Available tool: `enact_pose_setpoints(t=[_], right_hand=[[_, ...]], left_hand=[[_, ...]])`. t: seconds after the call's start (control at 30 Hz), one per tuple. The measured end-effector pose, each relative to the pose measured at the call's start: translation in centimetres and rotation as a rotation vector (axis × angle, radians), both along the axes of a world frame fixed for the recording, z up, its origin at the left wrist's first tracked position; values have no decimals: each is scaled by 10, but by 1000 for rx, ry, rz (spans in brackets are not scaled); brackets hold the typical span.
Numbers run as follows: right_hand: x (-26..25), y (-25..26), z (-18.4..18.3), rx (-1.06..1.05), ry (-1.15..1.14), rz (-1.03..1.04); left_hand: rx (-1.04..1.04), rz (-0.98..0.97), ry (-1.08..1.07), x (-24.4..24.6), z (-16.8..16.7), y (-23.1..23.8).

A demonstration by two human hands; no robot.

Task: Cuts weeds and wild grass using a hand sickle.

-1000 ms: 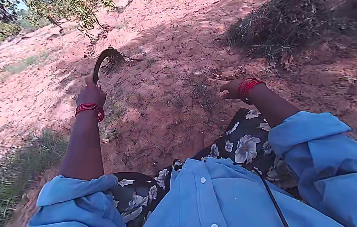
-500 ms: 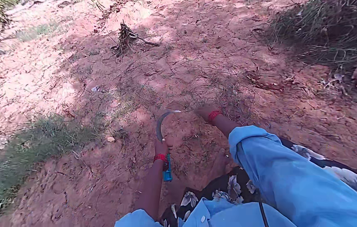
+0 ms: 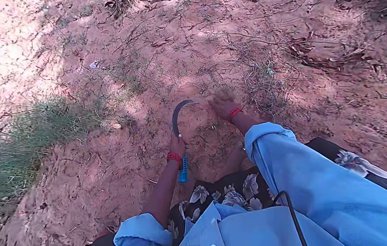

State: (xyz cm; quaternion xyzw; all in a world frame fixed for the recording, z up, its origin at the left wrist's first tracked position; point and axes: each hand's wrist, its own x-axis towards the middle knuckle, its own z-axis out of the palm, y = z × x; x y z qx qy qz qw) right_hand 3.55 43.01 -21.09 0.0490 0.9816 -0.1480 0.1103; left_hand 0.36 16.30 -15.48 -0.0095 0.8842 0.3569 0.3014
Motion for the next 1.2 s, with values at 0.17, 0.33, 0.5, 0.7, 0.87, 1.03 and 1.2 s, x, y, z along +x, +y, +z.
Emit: enact_pose_setpoints(t=[0.17,0.33,0.5,0.7,0.87,1.03,1.2], right_hand=[[28,-42,-40,-97,-207,451],[33,-36,-22,-174,-313,242],[27,14,14,-362,75,-534],[-5,24,24,-177,101,-180],[-19,22,7,-228,-186,-362],[-9,26,-9,-228,-72,-415],[-9,24,-9,-259,-75,-408]], left_hand=[[11,62,57,-3,25,2],[1,98,50,10,35,4],[16,77,37,17,22,12],[52,0,25,26,9,26],[-47,-121,16,21,-4,48],[-258,-252,-95,11,-21,97],[-311,-343,-101,19,-23,90]])
